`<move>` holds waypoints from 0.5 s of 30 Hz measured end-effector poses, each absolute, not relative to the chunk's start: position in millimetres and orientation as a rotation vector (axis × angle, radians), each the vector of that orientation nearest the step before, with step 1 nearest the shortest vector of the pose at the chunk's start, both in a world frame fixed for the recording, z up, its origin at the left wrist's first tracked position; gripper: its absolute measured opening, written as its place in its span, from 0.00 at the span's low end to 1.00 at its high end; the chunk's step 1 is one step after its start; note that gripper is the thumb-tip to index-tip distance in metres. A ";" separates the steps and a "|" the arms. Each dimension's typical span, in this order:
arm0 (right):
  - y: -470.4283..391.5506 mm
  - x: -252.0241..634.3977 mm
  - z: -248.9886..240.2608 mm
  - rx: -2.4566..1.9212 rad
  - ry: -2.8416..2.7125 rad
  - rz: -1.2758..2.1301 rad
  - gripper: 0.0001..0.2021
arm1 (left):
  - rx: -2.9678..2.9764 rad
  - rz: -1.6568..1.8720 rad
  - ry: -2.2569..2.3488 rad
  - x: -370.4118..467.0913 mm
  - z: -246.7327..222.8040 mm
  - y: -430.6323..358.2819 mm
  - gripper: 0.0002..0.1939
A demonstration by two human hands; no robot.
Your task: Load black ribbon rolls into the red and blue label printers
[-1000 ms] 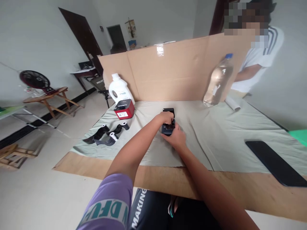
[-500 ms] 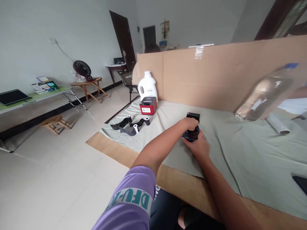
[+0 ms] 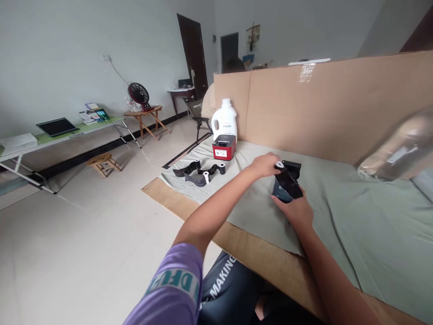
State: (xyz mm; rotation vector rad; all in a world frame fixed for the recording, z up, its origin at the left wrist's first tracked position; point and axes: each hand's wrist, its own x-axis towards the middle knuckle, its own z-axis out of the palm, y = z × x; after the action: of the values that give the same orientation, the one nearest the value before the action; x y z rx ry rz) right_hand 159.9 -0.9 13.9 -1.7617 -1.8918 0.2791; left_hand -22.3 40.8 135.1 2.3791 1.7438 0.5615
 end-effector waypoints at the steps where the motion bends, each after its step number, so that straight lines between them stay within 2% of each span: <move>1: -0.5 159.1 14.7 -1.778 -1.885 0.287 0.51 | 2.339 0.644 1.822 -44.8 127.0 23.6 0.13; 4: 0.1 157.7 16.7 -1.805 -1.863 0.332 0.51 | 1.896 0.965 2.261 -104.9 93.3 -30.5 0.14; 9: -2.2 157.4 19.7 -1.803 -1.854 0.348 0.50 | 1.676 0.779 2.743 -148.3 49.4 -82.7 0.16; 15: -3.1 157.0 21.1 -1.794 -1.850 0.361 0.50 | 1.809 0.579 2.942 -140.4 32.0 -87.7 0.23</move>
State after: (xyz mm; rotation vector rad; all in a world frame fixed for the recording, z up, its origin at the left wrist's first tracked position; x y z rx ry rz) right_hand 157.0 -3.1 21.1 -1.7940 -1.8499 0.3607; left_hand -140.4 -87.7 32.0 1.8086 2.9416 0.5788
